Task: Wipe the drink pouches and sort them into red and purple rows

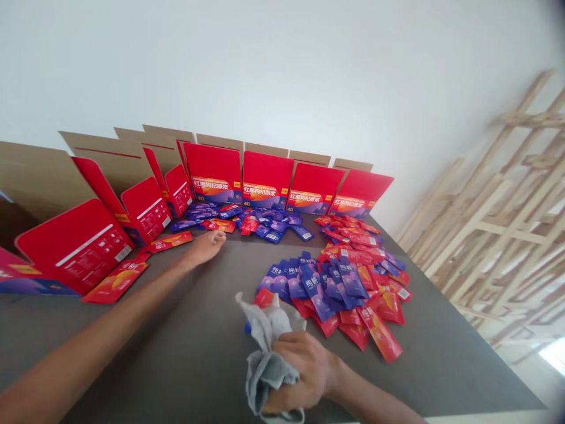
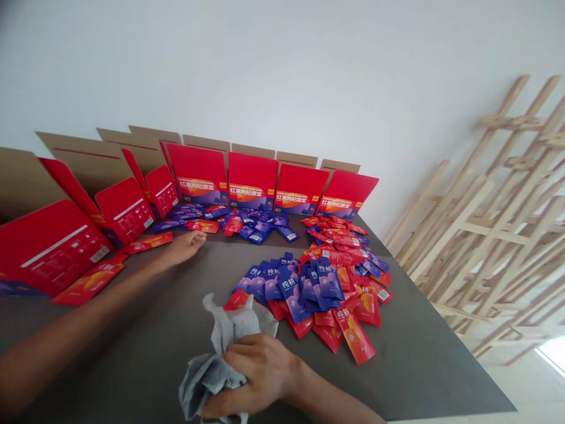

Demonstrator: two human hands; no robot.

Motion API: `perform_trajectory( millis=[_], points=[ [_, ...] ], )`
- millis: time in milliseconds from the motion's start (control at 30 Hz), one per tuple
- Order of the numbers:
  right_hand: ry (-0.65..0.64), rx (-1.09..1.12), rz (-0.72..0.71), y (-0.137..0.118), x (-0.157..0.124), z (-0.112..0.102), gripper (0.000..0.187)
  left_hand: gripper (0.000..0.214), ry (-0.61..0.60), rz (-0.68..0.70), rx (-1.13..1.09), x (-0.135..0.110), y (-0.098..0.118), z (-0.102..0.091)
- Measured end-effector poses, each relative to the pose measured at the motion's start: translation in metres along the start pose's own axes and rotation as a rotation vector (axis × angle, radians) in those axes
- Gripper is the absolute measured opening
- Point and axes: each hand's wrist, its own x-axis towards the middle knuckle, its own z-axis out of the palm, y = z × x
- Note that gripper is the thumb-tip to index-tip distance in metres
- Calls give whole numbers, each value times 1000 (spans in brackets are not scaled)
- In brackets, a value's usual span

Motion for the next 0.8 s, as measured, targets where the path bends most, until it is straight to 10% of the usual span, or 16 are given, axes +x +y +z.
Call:
perform_trajectory(
  millis=[233, 567, 800],
  points=[
    [101, 17, -29, 13, -5, -1, 19, 40, 69, -25, 80, 58, 39, 29],
    [56, 15, -9, 16, -1, -1, 38, 19, -43, 619, 168, 69, 100, 82],
    [5, -22, 11, 18, -2, -4, 32, 29, -50, 608, 10, 82, 100, 71]
  ],
)
